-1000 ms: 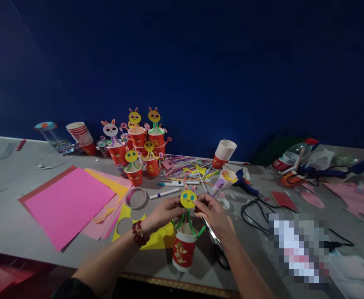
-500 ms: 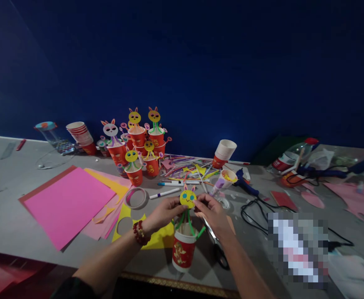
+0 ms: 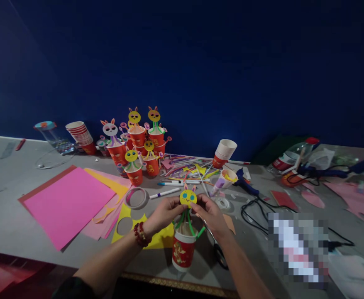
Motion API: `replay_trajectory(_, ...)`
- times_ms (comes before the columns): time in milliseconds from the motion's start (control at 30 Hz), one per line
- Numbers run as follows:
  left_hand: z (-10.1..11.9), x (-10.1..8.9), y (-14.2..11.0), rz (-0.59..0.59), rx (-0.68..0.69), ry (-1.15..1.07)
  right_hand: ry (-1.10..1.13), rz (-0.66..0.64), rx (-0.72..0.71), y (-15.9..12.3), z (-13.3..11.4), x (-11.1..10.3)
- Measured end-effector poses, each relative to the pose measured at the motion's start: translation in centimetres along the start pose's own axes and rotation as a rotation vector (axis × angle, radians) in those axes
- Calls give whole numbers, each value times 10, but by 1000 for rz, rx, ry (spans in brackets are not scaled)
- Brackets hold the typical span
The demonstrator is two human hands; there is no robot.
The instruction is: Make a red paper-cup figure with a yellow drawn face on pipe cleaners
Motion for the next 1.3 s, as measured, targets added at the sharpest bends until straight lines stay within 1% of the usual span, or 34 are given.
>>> replay_trajectory(167,5,3,-2,-12,8,-2,-16,14,-15,1,1,0)
replay_trajectory(300,4,2,-2,-7,5,4,-66,12,-5,2,5,-1)
replay_trajectory(533,0,2,-1,-8,16,2,-197,33,-76,2,-1,-3)
replay_trajectory(633,-1,2,-1,-8,15,9,-194,31,-82,2,-3,-4)
replay_trajectory(833,-2,2,-1,-17,4,22,-167,-14,-46,3,-3,-2)
replay_trajectory(1000,-1,2,-2,-14,6,39,-143,-15,-37,4,-4,-1)
replay_trajectory(1133,11,2,-6,-6,40,76,-83,11,-60,-2,-11,2)
replay_trajectory(1233,32,4,-15,7,77,219,-51,-9,-99,-13,-22,8)
replay_trajectory(1300,50,8,-25,2,121,315,-69,-39,-160,-24,-37,14)
Point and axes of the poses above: each hand's wrist, its own y-axis towards the middle knuckle, its own x-axis out of the palm, z = x × y, the point moved 8 cm from there along y, towards the middle knuckle, and after that the axes turned 7 degrees about -z, right-handed, at the moved point
